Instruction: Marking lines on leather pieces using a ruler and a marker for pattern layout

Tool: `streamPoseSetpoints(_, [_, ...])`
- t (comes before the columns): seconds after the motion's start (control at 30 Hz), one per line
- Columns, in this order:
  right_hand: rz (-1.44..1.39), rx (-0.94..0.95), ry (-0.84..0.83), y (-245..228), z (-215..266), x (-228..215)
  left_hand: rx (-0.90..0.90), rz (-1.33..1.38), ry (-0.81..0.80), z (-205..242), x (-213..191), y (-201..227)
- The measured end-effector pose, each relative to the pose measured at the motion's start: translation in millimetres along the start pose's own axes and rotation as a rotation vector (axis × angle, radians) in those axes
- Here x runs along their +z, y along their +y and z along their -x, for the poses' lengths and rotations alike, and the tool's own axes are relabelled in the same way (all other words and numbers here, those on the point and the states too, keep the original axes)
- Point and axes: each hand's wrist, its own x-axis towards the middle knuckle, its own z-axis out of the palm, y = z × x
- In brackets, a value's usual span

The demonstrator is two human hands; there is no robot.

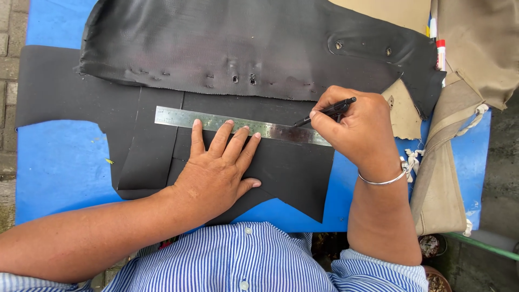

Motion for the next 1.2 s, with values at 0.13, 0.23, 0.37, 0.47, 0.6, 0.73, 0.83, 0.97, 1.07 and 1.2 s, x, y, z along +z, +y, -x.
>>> streamPoseSetpoints(0.13, [-0.016,0.023,-0.025,-3,0,-10,-0.001,0.008,-0.004,0,0,-1])
streamPoseSetpoints(0.23, [0.046,0.07,-0.039,1,3,-17,-0.003,0.01,-0.022,-1,-1,-1])
streamPoseSetpoints(0.37, [0.164,0.085,-0.044,1,6,-22,-0.003,0.016,-0.023,0,-3,-1])
streamPoseSetpoints(0.47, [0.1,0.071,0.005,0,5,-13,0.006,0.026,-0.014,-1,-2,-1])
streamPoseSetpoints(0.6, [-0.179,-0.067,0.011,-13,0,10,0.025,0.034,0.004,2,-2,0])
streamPoseSetpoints(0.73, [-0.256,-0.145,-0.003,-28,1,45,0.015,0.053,0.028,3,1,0])
streamPoseSetpoints(0.83, [-0.312,-0.23,-0.03,-37,0,66,0.005,0.024,0.058,3,3,0])
streamPoseSetpoints(0.97, [-0.289,-0.267,-0.006,-42,-1,71,0.012,0.024,0.067,4,3,-1])
streamPoseSetpoints(1.07, [-0.221,-0.268,0.019,-35,-1,59,0.022,0.041,0.06,3,1,-1])
streamPoseSetpoints(1.2, [-0.079,-0.25,0.046,-20,4,40,0.032,0.05,0.05,4,0,-2])
